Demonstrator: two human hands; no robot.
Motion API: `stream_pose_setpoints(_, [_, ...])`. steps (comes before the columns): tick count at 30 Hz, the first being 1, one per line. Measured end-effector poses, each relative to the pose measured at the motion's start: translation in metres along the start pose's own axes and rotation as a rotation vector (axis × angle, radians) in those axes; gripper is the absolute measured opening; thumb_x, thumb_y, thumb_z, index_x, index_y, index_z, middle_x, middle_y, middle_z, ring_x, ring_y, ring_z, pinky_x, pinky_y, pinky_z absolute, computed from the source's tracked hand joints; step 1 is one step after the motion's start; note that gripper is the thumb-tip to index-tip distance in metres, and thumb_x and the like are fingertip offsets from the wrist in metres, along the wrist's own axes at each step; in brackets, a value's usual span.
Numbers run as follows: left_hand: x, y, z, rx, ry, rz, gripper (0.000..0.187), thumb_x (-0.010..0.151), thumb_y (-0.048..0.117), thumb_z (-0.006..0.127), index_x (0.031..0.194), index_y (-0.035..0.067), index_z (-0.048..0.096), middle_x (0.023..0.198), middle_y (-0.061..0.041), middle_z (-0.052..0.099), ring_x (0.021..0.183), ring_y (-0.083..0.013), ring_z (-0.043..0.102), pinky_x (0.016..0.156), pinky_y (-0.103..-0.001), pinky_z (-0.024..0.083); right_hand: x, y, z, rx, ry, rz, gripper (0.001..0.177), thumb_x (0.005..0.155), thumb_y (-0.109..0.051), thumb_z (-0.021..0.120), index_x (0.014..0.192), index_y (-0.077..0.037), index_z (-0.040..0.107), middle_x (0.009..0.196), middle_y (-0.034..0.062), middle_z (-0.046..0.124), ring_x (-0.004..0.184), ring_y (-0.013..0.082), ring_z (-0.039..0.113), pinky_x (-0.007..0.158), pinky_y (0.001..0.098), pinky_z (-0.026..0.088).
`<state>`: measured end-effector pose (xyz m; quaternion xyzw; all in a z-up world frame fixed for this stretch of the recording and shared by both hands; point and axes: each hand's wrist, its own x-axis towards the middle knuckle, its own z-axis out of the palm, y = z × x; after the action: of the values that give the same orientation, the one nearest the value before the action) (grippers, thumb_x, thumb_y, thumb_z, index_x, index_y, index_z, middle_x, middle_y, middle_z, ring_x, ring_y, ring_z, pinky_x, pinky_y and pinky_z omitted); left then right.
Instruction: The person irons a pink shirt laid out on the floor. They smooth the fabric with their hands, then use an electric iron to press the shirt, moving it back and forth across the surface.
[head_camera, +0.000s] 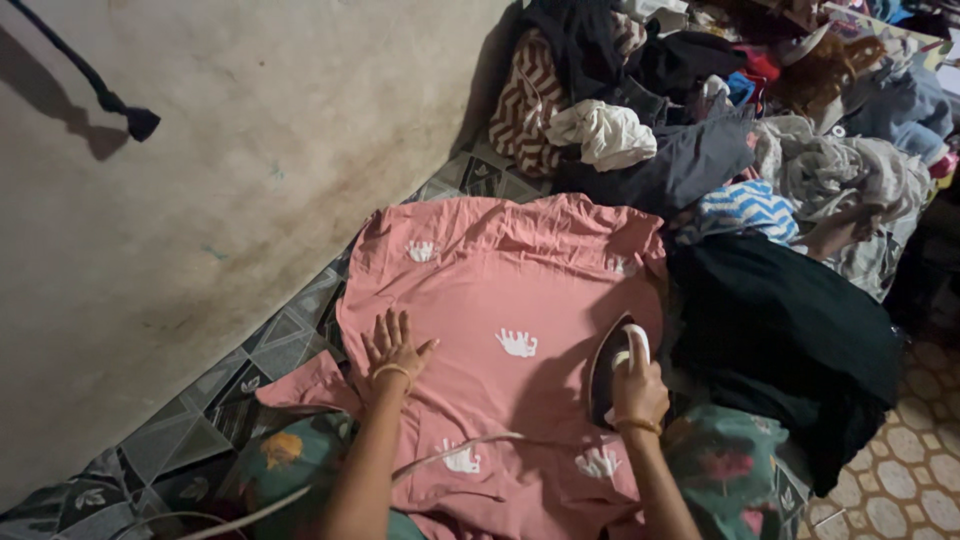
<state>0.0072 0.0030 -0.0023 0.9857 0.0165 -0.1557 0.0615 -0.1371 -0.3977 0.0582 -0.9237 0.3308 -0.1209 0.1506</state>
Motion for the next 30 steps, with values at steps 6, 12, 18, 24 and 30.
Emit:
stream_pose_setpoints(6, [-0.006,0.001,-0.001,-0.026,-0.010,0.003,0.103,0.090,0.082,0.035,0.165,0.022,-0.003,0.173,-0.002,-0.016,0.158,-0.0273,-0.017,0.122,-0.060,-0.010,0.062,-0.022,0.014,0.035,0.062,-0.018,0.052,0.098,-0.035,0.053,0.149,-0.043,0.047,0.099,0.0253,0.068,0.082,0.0508,0.069,0.071,0.0600,0.055])
stream_pose_setpoints(12, [-0.028,0.015,-0.067,0.081,-0.231,0.013,0.105,0.093,0.078,0.045,0.166,0.019,-0.003,0.172,-0.008,-0.013,0.158,-0.0304,-0.012,0.125,-0.058,-0.002,0.075,-0.045,0.028,0.036,-0.004,0.006,0.051,0.096,-0.033,0.054,0.146,-0.041,0.049,0.096,0.0232,0.070,0.083,0.0478,0.070,0.069,0.0589,0.055])
stream_pose_setpoints(18, [-0.042,0.006,-0.140,-0.355,-0.521,0.048,0.089,0.089,0.061,0.054,0.165,0.023,0.026,0.136,-0.025,0.068,0.121,-0.0424,0.065,0.101,-0.054,0.055,-0.042,-0.034,0.059,-0.003,-0.077,-0.208,0.061,0.096,-0.035,0.058,0.154,-0.043,0.041,0.088,0.0212,0.070,0.075,0.0441,0.069,0.067,0.0577,0.053])
stream_pose_setpoints(24, [-0.015,-0.017,-0.095,-0.346,0.065,0.248,0.077,0.092,0.064,0.067,0.142,0.007,0.053,0.132,-0.024,0.064,0.118,-0.0387,0.062,0.098,-0.048,0.049,0.037,-0.083,0.079,0.171,0.033,-0.238,0.060,0.097,-0.036,0.056,0.154,-0.042,0.039,0.092,0.0250,0.068,0.072,0.0451,0.068,0.063,0.0571,0.054])
stream_pose_setpoints(30, [0.017,-0.051,-0.091,-0.628,0.641,0.243,0.054,0.090,0.044,0.072,0.129,0.008,0.064,0.126,-0.017,0.070,0.114,-0.0374,0.066,0.093,-0.046,0.053,0.065,-0.122,0.073,0.077,-0.136,-0.094,0.059,0.098,-0.035,0.057,0.154,-0.044,0.040,0.101,0.0272,0.071,0.084,0.0502,0.068,0.072,0.0600,0.054])
